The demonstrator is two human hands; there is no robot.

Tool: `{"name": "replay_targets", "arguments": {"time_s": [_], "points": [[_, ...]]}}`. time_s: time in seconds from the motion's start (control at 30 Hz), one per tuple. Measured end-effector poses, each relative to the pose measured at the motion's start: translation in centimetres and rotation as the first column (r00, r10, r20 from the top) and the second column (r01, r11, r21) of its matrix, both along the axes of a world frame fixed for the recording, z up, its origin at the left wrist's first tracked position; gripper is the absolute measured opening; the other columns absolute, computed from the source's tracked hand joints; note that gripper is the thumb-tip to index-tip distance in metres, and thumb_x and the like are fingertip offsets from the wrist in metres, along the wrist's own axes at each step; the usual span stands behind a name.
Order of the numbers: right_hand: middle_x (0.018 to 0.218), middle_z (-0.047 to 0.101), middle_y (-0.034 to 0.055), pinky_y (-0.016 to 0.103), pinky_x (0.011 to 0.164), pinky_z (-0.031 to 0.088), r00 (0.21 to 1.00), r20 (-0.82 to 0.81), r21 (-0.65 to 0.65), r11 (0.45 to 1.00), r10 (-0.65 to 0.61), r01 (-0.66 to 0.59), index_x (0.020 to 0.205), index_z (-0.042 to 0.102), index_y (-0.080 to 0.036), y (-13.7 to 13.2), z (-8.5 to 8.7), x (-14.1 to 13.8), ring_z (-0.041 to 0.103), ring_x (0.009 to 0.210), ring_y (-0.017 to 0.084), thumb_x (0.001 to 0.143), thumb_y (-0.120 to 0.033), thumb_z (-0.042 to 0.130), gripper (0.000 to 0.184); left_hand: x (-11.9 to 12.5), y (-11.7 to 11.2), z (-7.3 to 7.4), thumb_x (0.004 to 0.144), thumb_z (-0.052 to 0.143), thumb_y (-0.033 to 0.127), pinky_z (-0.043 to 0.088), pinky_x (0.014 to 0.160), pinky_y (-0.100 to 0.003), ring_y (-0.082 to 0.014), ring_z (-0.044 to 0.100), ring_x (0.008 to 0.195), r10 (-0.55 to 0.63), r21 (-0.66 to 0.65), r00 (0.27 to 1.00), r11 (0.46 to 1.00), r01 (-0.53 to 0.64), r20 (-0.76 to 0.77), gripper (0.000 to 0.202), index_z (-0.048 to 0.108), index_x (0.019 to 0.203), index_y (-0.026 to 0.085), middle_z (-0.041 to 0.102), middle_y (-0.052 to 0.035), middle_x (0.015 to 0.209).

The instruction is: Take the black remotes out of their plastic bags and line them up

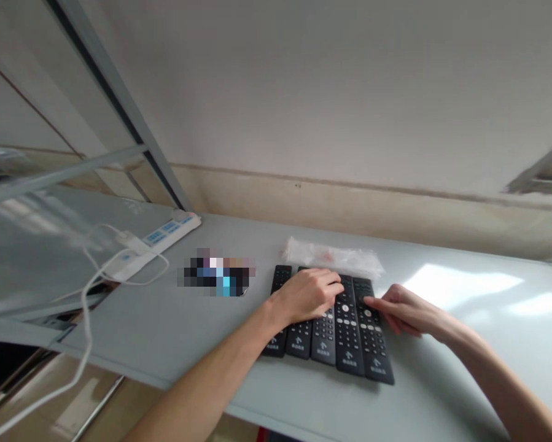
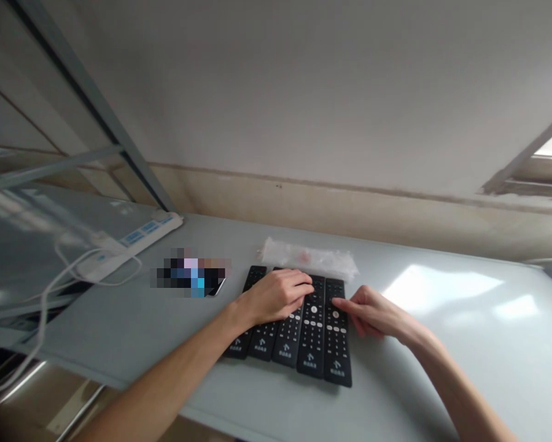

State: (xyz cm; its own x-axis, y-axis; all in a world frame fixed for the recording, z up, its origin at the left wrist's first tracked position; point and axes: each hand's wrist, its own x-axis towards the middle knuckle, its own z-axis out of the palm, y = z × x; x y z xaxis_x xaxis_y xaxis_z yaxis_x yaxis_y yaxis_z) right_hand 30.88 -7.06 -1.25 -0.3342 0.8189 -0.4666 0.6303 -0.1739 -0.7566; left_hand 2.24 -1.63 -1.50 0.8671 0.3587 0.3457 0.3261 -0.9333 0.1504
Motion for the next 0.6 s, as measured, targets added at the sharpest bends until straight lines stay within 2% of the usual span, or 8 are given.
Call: {"name": "replay_targets", "arguments": {"time_s": [0.07,0.13,0.17,0.23,0.3,0.37,0.47,0.6], "points": [[0.033,0.034,-0.0029,0.027,0.042,0.021,0.999,-0.032,0.097,0.995,-0.027,0.03,0.041,0.051,-0.022,-0.1,0.5,0.2,0.029,0.034,0.007,0.09,-0.087,0.054,0.082,0.0,0.1,-0.1,0.102,0.059,0.011,0.058,0.1,-0.034,-0.0212,0.074,0.112,-0.01,-0.023,0.997,1.0,0.011,0.073,0.019,0.073,0.114,0.014,0.077,-0.009,0.121],[0.036,0.03,-0.0046,0.028,0.043,0.019,0.976,-0.165,0.229,0.957,-0.143,0.179,0.039,0.041,-0.024,-0.2,0.8,0.2,0.025,0.037,0.007,0.091,-0.084,0.057,0.081,-0.1,0.3,-0.2,0.101,0.057,0.01,0.057,0.103,-0.035,-0.0204,0.074,0.111,-0.001,-0.045,0.989,0.999,0.008,0.149,0.021,0.073,0.114,0.014,0.078,-0.0087,0.118],[0.037,0.029,-0.0049,0.028,0.044,0.019,0.942,-0.252,0.3,0.908,-0.222,0.294,0.039,0.037,-0.025,-0.3,0.7,0.0,0.024,0.038,0.007,0.093,-0.082,0.057,0.08,-0.1,0.4,-0.3,0.101,0.055,0.01,0.057,0.102,-0.035,-0.0203,0.074,0.109,0.014,-0.052,0.985,0.999,-0.005,0.174,0.021,0.072,0.113,0.014,0.079,-0.0084,0.115],[0.038,0.031,-0.0042,0.029,0.044,0.019,0.843,-0.384,0.419,0.742,-0.378,0.524,0.04,0.037,-0.026,-0.5,0.4,-0.7,0.026,0.038,0.008,0.094,-0.079,0.056,0.079,0.0,0.5,-0.4,0.1,0.053,0.011,0.058,0.097,-0.036,-0.0203,0.075,0.101,0.053,-0.06,0.979,0.997,-0.041,0.199,0.02,0.072,0.107,0.015,0.079,-0.0072,0.105],[0.038,0.035,-0.0031,0.029,0.043,0.022,0.778,-0.407,0.529,0.571,-0.478,0.628,0.041,0.047,-0.024,-0.6,-0.3,-1.7,0.032,0.038,0.009,0.093,-0.08,0.057,0.076,0.1,0.5,-0.5,0.1,0.052,0.012,0.058,0.093,-0.035,-0.0201,0.074,0.096,0.064,-0.056,0.975,0.997,-0.054,0.212,0.02,0.071,0.103,0.016,0.079,-0.0064,0.1],[0.038,0.035,-0.003,0.029,0.043,0.025,0.791,-0.358,0.636,0.491,-0.496,0.596,0.043,0.057,-0.023,-0.8,-0.9,-2.7,0.034,0.038,0.01,0.092,-0.082,0.055,0.077,0.2,0.4,-0.4,0.101,0.05,0.013,0.057,0.093,-0.035,-0.0198,0.073,0.095,0.051,-0.047,0.972,0.998,-0.041,0.231,0.02,0.07,0.102,0.016,0.078,-0.0064,0.1],[0.038,0.031,-0.0043,0.028,0.044,0.025,0.853,-0.282,0.738,0.47,-0.438,0.485,0.044,0.061,-0.022,-1.1,-1.3,-3.7,0.031,0.037,0.009,0.096,-0.081,0.049,0.08,0.4,0.0,-0.1,0.101,0.047,0.014,0.054,0.089,-0.033,-0.0188,0.07,0.092,0.045,-0.026,0.967,0.999,-0.04,0.251,0.02,0.068,0.099,0.016,0.077,-0.0063,0.097],[0.037,0.027,-0.0059,0.029,0.042,0.022,0.898,-0.237,0.799,0.452,-0.37,0.397,0.046,0.062,-0.022,-1.3,-1.4,-3.8,0.027,0.035,0.008,0.101,-0.076,0.046,0.079,0.3,-0.4,0.4,0.094,0.043,0.011,0.047,0.072,-0.031,-0.0174,0.062,0.074,0.074,0.002,0.978,0.997,-0.076,0.194,0.024,0.058,0.078,0.02,0.07,-0.0047,0.079]]}}
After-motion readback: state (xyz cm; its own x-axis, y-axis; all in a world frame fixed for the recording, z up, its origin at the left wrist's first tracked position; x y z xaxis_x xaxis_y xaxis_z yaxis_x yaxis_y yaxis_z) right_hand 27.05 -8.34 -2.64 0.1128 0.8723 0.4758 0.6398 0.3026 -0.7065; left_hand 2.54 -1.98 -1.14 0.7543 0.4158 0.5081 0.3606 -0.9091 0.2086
